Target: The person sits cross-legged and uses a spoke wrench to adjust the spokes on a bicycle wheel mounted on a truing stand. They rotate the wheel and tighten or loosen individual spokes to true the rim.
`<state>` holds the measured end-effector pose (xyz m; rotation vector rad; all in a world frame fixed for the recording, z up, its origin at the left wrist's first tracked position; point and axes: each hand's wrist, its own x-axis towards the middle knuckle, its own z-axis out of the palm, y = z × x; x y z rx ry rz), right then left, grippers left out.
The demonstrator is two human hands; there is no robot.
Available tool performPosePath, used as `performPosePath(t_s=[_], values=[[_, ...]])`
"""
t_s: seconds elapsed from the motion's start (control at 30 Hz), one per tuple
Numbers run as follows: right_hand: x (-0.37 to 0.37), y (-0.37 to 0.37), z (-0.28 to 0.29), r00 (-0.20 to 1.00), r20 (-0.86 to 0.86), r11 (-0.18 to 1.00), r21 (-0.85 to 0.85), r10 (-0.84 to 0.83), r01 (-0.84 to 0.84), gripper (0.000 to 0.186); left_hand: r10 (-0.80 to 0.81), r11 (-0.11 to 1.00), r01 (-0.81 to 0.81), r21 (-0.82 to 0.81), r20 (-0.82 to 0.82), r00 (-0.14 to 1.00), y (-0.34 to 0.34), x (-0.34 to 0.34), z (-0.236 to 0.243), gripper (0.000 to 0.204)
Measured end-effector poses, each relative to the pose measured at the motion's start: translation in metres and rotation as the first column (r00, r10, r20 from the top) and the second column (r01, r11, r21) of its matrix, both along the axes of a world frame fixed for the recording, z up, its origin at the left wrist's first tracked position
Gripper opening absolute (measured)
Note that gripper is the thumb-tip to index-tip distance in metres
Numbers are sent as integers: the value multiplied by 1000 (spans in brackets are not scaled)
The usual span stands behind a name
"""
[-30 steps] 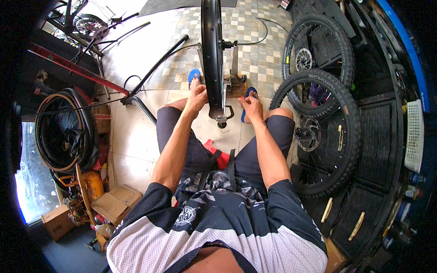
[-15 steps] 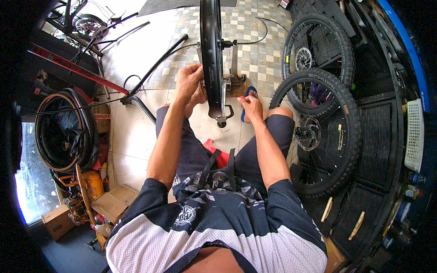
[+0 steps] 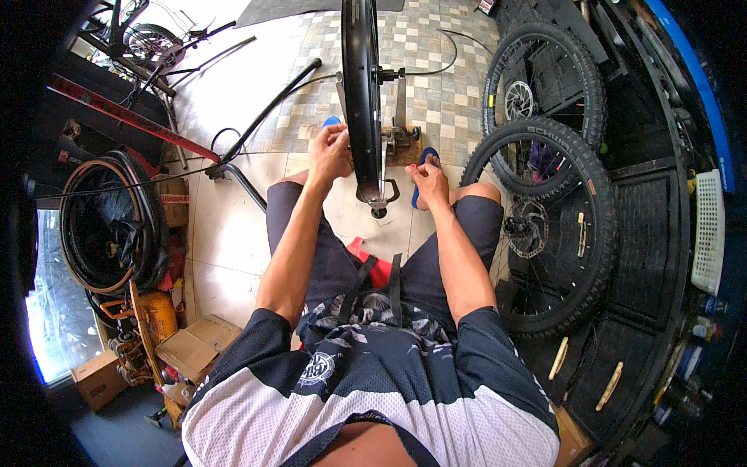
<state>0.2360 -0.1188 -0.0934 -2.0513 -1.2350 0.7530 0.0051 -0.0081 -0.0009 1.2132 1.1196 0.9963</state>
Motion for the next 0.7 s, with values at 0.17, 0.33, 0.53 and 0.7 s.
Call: performPosePath(t_s=[0.17,0.33,0.53,0.7], values=[[0,0,-2,1000,0,1000,14,-2,2,51,-99,976,94,-197,-14,995,-15,0,-32,26],[0,0,-3,1000,-5,1000,-2,-16,16,51,-205,963,200,-180,-10,979,-8,-1,-14,31],[-1,0,2,1000,-12,1000,-13,-15,15,43,-204,974,205,-96,17,979,3,8,28,34],[-1,-3,6,1000,-19,1000,30,4,-3,47,-216,974,207,91,104,971,7,15,70,27]])
